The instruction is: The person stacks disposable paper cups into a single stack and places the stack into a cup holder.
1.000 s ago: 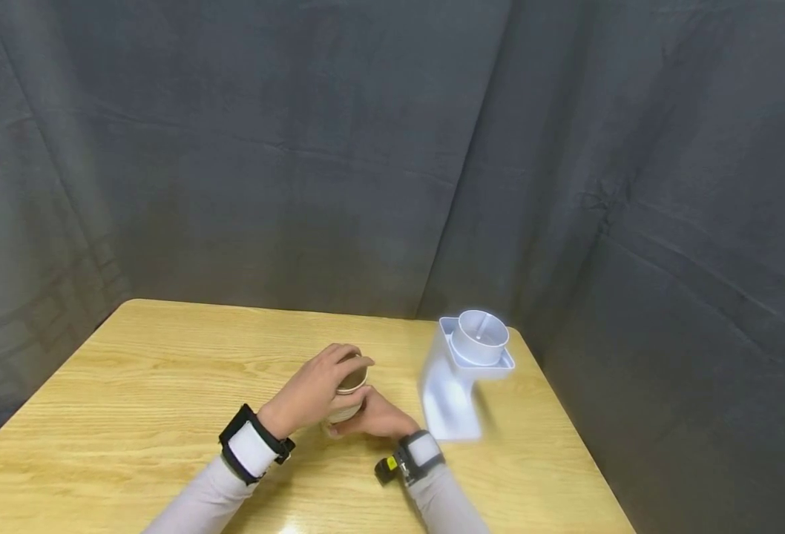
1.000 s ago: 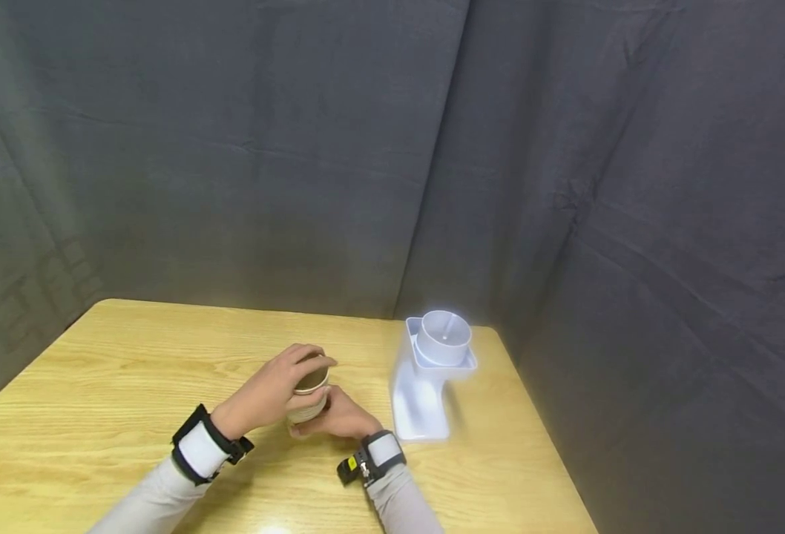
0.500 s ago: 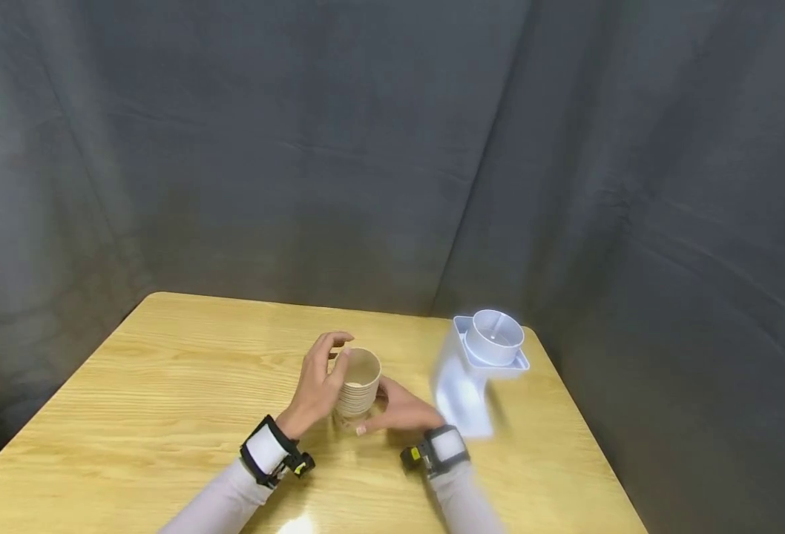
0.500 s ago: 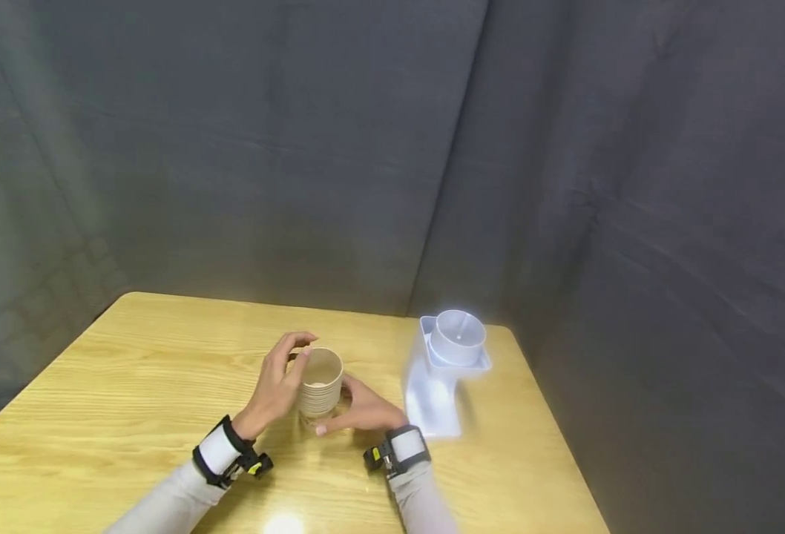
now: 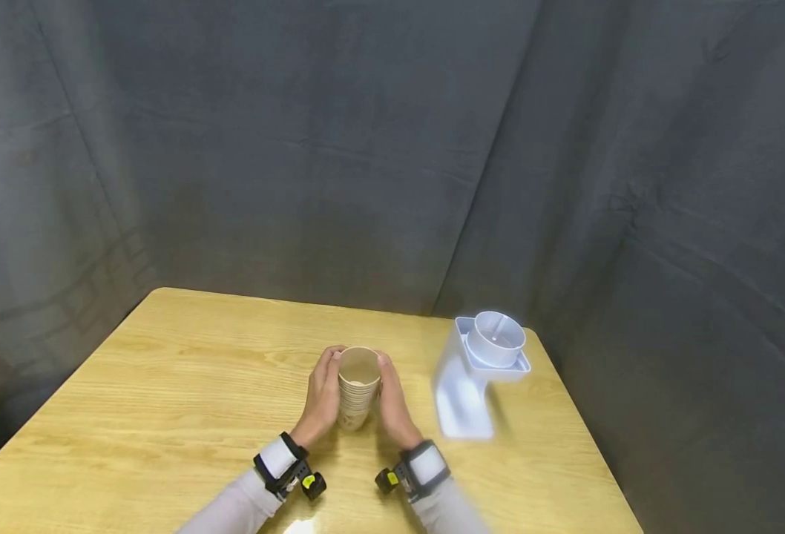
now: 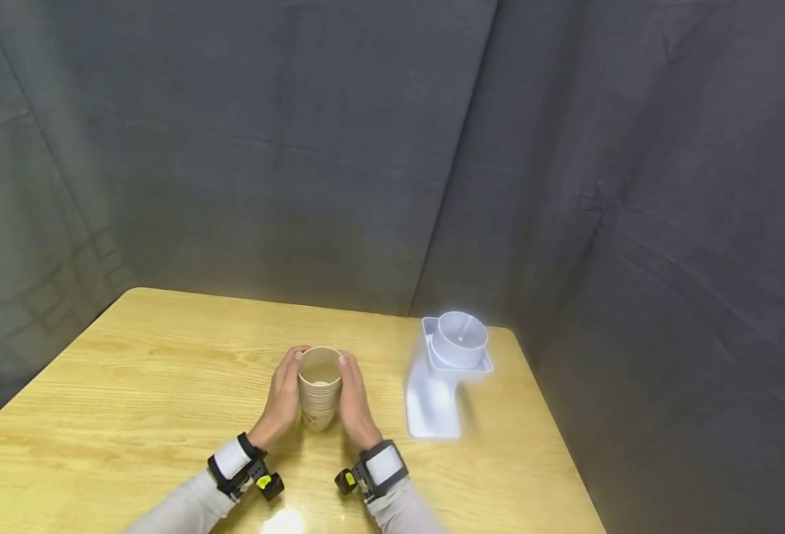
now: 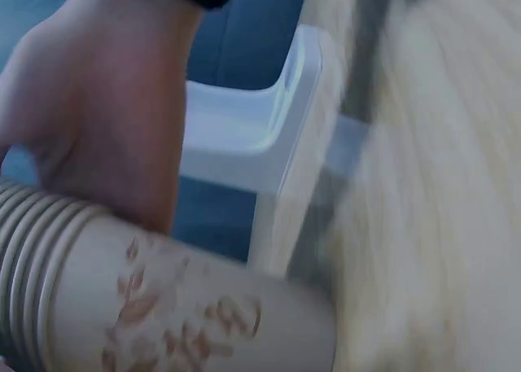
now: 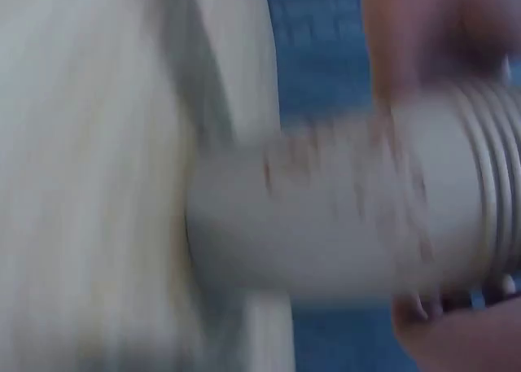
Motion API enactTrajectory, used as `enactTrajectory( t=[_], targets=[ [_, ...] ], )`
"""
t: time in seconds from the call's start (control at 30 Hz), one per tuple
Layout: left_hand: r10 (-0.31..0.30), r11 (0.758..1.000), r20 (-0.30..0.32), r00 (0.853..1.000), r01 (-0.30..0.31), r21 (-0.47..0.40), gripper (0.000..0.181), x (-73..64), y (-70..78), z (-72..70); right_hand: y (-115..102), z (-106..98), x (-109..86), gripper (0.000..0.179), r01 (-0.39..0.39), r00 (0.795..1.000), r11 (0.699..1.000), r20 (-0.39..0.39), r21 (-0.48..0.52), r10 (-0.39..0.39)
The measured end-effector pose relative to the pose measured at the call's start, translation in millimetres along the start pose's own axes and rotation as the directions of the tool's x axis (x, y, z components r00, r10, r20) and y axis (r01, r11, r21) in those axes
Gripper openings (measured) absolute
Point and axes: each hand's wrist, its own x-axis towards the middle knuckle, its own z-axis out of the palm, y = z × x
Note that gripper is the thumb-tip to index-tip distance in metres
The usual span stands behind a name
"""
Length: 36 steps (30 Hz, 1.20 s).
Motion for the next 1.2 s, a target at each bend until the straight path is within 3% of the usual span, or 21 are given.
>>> enactTrajectory(
  t=[0.17,0.23,0.53,0.73,1.2],
  targets=[
    [-0.030,0.999,-0.027,0.999,0.030,-0.036,0.045,-0.6,-2.6,8.1,-4.9,20.0,0.9,0.062,-0.143,0.979,0.987,-0.134,0.076,0.153],
    [-0.041,0.998,-0.038,0.998,0.040,-0.048,0.045,3.5,-2.7,9.1,-5.6,21.5,6.7,0.059,-0.149,0.973,0.986,-0.166,0.080,0.161],
    [-0.002,0.997,-0.052,0.999,-0.002,-0.079,0.043,37.7,13.5,21.2,-23.1,3.3,47.2,0.053,-0.048,0.960,0.999,-0.276,0.010,0.049],
    [0.043,0.994,-0.030,0.999,-0.046,-0.101,0.043,52.1,33.7,33.3,-42.5,-11.7,58.0,0.052,-0.026,0.938,0.999,-0.347,-0.048,0.008],
    [0.103,0.982,-0.037,0.994,-0.107,-0.153,0.044,90.9,103.6,71.4,-109.2,-73.1,81.3,0.064,-0.014,0.933,0.994,-0.359,-0.112,-0.028]
  ],
)
